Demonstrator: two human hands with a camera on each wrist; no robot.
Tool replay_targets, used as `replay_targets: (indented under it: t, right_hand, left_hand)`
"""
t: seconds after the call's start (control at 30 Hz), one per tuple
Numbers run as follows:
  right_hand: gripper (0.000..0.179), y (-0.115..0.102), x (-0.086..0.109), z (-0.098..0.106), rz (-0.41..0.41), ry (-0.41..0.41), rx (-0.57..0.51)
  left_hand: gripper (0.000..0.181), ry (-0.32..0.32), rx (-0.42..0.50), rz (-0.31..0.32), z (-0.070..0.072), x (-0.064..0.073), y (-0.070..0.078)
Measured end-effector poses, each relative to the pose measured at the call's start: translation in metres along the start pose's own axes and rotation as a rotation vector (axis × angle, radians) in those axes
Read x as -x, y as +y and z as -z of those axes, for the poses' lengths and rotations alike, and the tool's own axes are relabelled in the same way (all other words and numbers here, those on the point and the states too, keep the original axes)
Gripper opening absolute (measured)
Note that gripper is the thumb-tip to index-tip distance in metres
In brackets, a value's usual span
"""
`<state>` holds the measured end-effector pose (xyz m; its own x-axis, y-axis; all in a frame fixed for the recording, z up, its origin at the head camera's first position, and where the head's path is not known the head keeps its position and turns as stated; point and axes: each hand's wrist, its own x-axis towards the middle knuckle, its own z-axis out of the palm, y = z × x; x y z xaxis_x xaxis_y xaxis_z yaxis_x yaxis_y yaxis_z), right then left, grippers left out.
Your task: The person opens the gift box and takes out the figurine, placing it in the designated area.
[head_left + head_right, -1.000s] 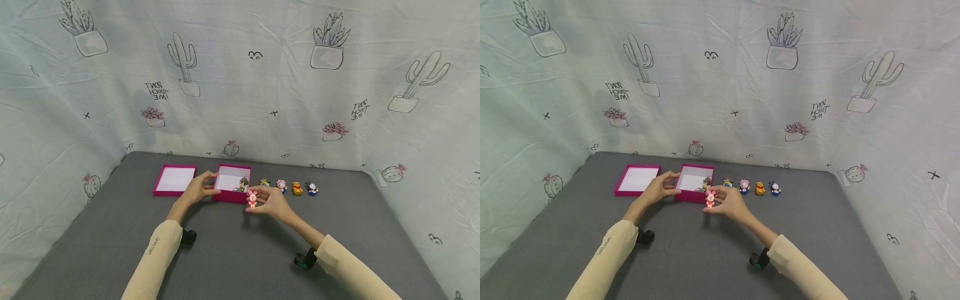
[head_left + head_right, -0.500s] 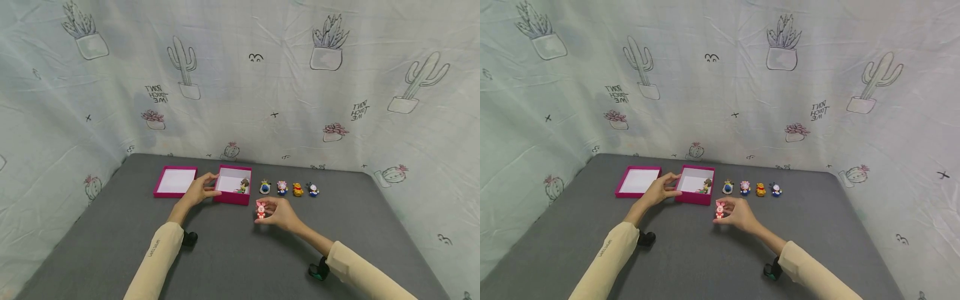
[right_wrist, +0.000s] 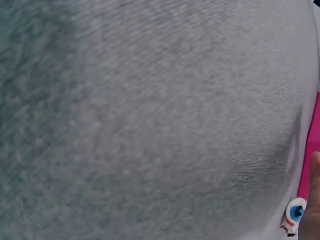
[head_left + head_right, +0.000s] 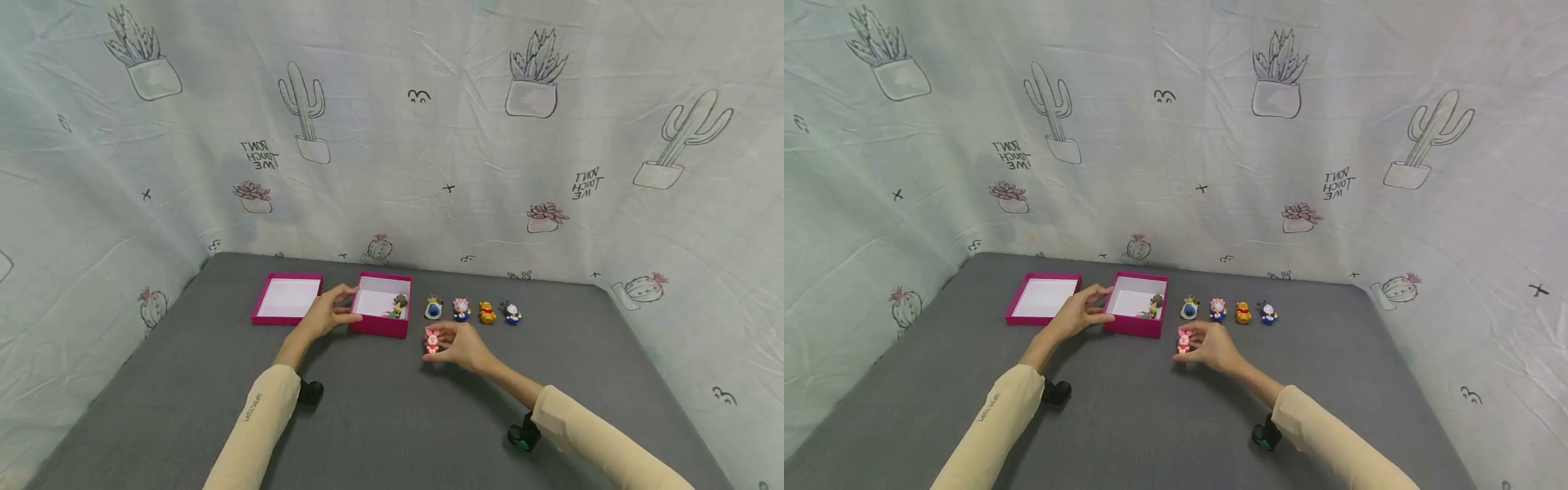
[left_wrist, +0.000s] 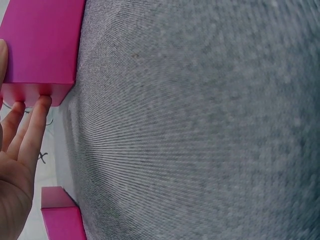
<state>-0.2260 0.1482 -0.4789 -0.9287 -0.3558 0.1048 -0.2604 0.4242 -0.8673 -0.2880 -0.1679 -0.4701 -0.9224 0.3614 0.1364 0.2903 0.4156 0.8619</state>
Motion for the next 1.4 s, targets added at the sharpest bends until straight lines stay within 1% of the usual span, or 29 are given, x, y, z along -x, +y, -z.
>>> replay_targets:
  t: [0.07, 0.3, 0.37, 0.47, 0.7, 0.8, 0.9, 1.1, 1.4]
  right_hand:
    - [0.055, 0.001, -0.001, 0.0, -0.007, -0.011, 0.009]
    - [0.054, 0.005, -0.004, 0.004, 0.01, -0.04, -0.005]
    - [0.055, 0.006, -0.003, 0.004, 0.007, -0.054, -0.019]
    - [0.055, 0.007, -0.002, 0.005, 0.026, -0.06, -0.008]
    - [0.054, 0.013, 0.001, 0.002, 0.084, -0.013, 0.172]
    - [0.055, 0.015, 0.0, 0.001, 0.099, 0.0, 0.215]
    - [0.055, 0.016, 0.0, -0.001, 0.093, 0.006, 0.235]
    - [0.055, 0.013, -0.002, -0.002, 0.054, 0.004, 0.27]
    - [0.055, 0.011, -0.007, -0.004, 0.011, 0.011, 0.321]
  left_hand:
    - [0.048, 0.004, 0.003, 0.0, 0.0, 0.0, 0.0]
    - [0.049, 0.002, -0.01, -0.039, -0.001, -0.003, 0.0]
    - [0.049, 0.0, -0.008, -0.04, -0.001, -0.004, 0.001]
    - [0.048, -0.002, -0.011, -0.036, 0.0, -0.005, 0.002]
    - [0.048, -0.006, -0.018, -0.022, 0.001, -0.006, 0.004]
    - [0.049, -0.007, -0.021, -0.013, 0.001, -0.005, 0.002]
    - [0.049, -0.006, -0.017, -0.008, 0.001, -0.005, 0.002]
    - [0.048, -0.009, -0.016, -0.009, 0.001, -0.003, 0.002]
    - [0.049, -0.006, -0.011, 0.024, 0.001, -0.003, 0.002]
